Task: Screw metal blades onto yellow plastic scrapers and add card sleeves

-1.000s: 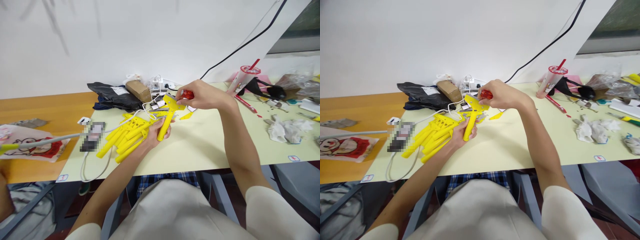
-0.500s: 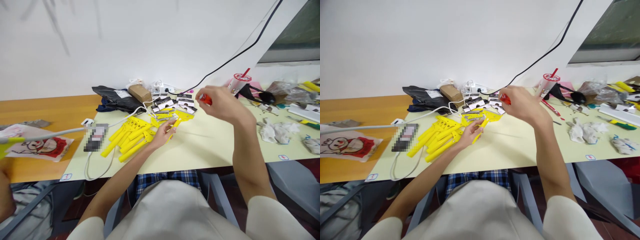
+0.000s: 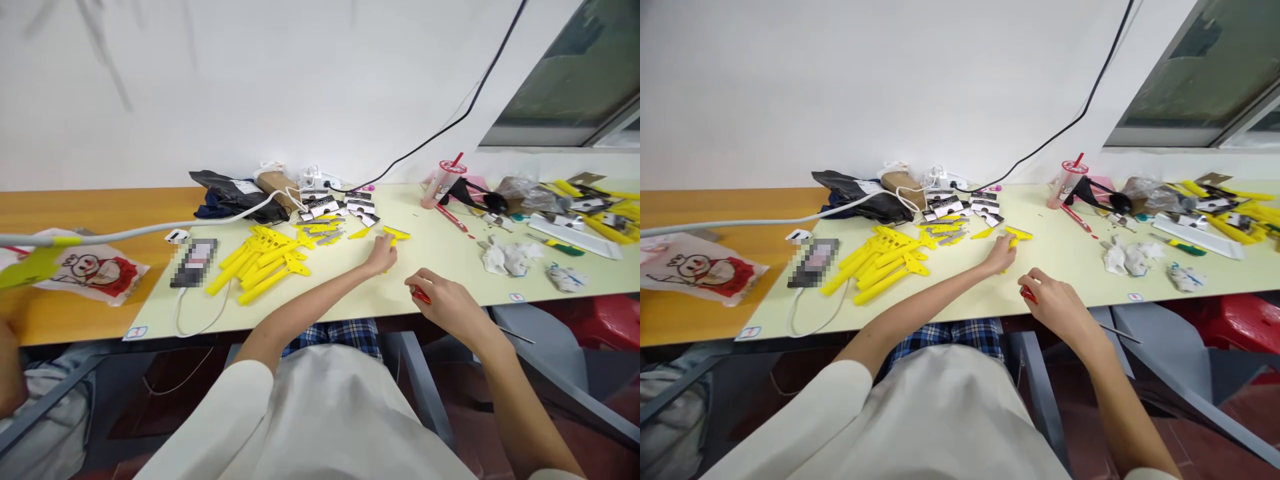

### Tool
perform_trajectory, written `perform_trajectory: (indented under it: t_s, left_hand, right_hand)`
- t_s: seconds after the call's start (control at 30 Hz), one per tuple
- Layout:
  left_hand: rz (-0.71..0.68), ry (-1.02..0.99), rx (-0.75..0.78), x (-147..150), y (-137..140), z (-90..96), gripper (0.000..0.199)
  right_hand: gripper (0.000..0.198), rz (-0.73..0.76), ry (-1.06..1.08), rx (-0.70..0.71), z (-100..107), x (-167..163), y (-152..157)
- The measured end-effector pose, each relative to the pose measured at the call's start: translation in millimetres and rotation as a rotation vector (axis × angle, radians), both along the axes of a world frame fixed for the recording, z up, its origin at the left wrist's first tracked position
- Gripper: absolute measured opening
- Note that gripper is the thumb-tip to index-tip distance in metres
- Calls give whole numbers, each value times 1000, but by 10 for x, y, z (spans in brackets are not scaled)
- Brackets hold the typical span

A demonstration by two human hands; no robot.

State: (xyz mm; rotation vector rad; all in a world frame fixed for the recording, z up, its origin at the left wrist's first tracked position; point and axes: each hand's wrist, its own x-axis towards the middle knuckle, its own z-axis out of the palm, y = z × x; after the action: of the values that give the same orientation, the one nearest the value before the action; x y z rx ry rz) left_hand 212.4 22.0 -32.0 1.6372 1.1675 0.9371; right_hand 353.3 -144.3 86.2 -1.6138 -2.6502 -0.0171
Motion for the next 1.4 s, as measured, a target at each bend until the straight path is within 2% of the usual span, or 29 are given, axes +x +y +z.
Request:
perform_trajectory:
  t_s: [0.1,0.2,0.27,0.33,0.37,0.43,0.5,0.57,0.67,0.7,0.77,0.83,0.9,1.03,1.17,1.2,1.3,1.4]
  left_hand:
    - [26,27,-8,321,95,81,56]
    - [54,55,-16,487,148,121,57]
    - [60,64,-19,468,137,126,55]
    - [45,74,6,292,88,131,52]
    - [29,79,29,133,52,139,51]
    - [-37,120,206,-333,-32,178,47]
    - [-37,167,372,-961,-122,246,40]
    - [30,261,453,-1656,-215,326,30]
    - [238,547,392,-2549,-367,414,29]
    - [285,654,350,-2757,-417,425,33]
    - [294,813,273,-3010,-503,423,40]
    - [252,907,227,-3081,-550,406,40]
    - [216,978,212,-3049,-550,396,36]
    - [183,1075,188,-2952,-484,448,33]
    - [211,1101,189,-2912,-508,603,37]
    - [242,1111,207,-2899,-537,648,38]
    - [325,1091,314,-2829,-660,748,39]
    - [308,940,331,-2697,-790,735,35]
  right_hand:
    - [25,-31,0,1,-96,116,-106]
    - [24,-49,-10,-3,-195,207,-124]
    - [23,-58,-35,0,-242,233,-109]
    - [24,-54,-69,20,-259,227,-87]
    - [25,-45,-88,36,-255,211,-76]
    - [27,-12,-128,75,-218,150,-57]
    - [27,54,-158,117,-151,36,-35]
    - [27,164,-162,162,-79,-142,-1]
    - [32,385,-123,218,-42,-527,100]
    - [28,453,-103,237,-66,-674,148]
    - [17,576,-57,238,-181,-958,258]
    - [12,655,-13,215,-368,-1184,371]
    - [15,698,43,192,-586,-1311,468]
    - [16,700,180,149,-920,-1276,582]
    - [64,660,289,98,-1030,-1045,623]
    - [69,642,300,82,-1040,-984,629]
    - [52,574,296,53,-1071,-819,653]
    - [34,527,297,39,-1109,-691,703]
